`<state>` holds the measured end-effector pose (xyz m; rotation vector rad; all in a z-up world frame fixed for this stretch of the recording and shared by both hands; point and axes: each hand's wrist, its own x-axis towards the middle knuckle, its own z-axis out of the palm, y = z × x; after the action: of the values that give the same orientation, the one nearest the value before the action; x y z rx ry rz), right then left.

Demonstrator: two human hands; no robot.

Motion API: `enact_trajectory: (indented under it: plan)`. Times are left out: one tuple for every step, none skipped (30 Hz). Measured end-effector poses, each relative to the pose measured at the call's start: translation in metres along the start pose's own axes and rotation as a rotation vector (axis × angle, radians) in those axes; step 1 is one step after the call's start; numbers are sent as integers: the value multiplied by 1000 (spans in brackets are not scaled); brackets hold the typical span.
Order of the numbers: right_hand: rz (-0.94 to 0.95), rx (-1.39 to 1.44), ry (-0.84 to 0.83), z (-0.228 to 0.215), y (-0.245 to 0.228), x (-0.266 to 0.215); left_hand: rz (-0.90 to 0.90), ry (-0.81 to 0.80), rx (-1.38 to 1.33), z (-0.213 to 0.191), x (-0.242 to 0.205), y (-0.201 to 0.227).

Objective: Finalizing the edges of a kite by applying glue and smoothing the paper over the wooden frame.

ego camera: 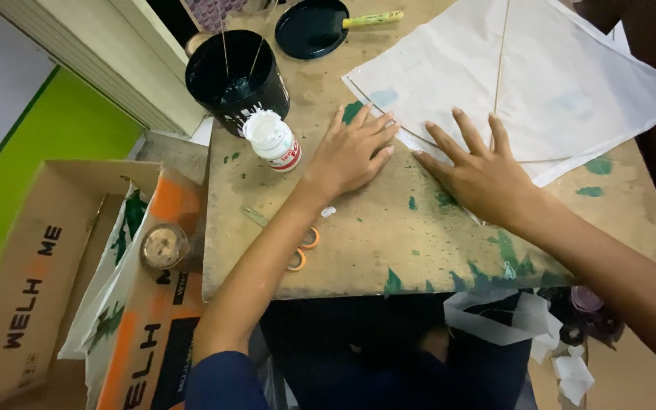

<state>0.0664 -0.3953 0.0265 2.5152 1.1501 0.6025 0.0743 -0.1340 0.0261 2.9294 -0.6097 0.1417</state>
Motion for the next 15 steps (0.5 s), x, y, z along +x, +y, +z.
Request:
enact_trajectory:
  plan:
    - [-1, -1, 1, -3, 1, -2, -1, 1, 1, 1, 1, -1]
    - [6, 24, -80, -6, 1, -5, -12, 5, -2, 4, 1, -2]
    - [12, 48, -161, -9, 1, -9, -24, 9, -6, 6, 1, -2]
    - [13, 47, -162, -16, 3, -8, -22, 9, -6, 7, 0, -3]
    - [12, 70, -183, -23, 5, -8, -11, 29, -62, 8, 0, -5]
    - [14, 92, -204, -31, 7, -7, 2, 50, -118, 8, 1, -6]
    - [17, 90, -203, -27, 10, -4, 6, 51, -117, 8, 2, -7]
    - [29, 93, -175, -23, 12, 0, 5, 64, -117, 9, 2, -7]
    - [41, 95, -147, -20, 14, 3, 3, 78, -117, 10, 1, -8]
    - [38, 96, -144, -13, 14, 9, 0, 79, -115, 10, 1, -7]
    - [40, 103, -132, -7, 15, 16, 2, 80, -113, 10, 0, -6]
    - [45, 110, -119, 0, 15, 22, 7, 81, -110, 10, 1, -6]
    - [44, 110, -116, 7, 12, 27, 6, 82, -107, 7, 0, -7]
    - [32, 74, -105, 14, 9, 30, -1, 78, -105, 7, -1, -6]
    - [20, 38, -95, 22, 6, 33, -8, 73, -103, 6, -1, -6]
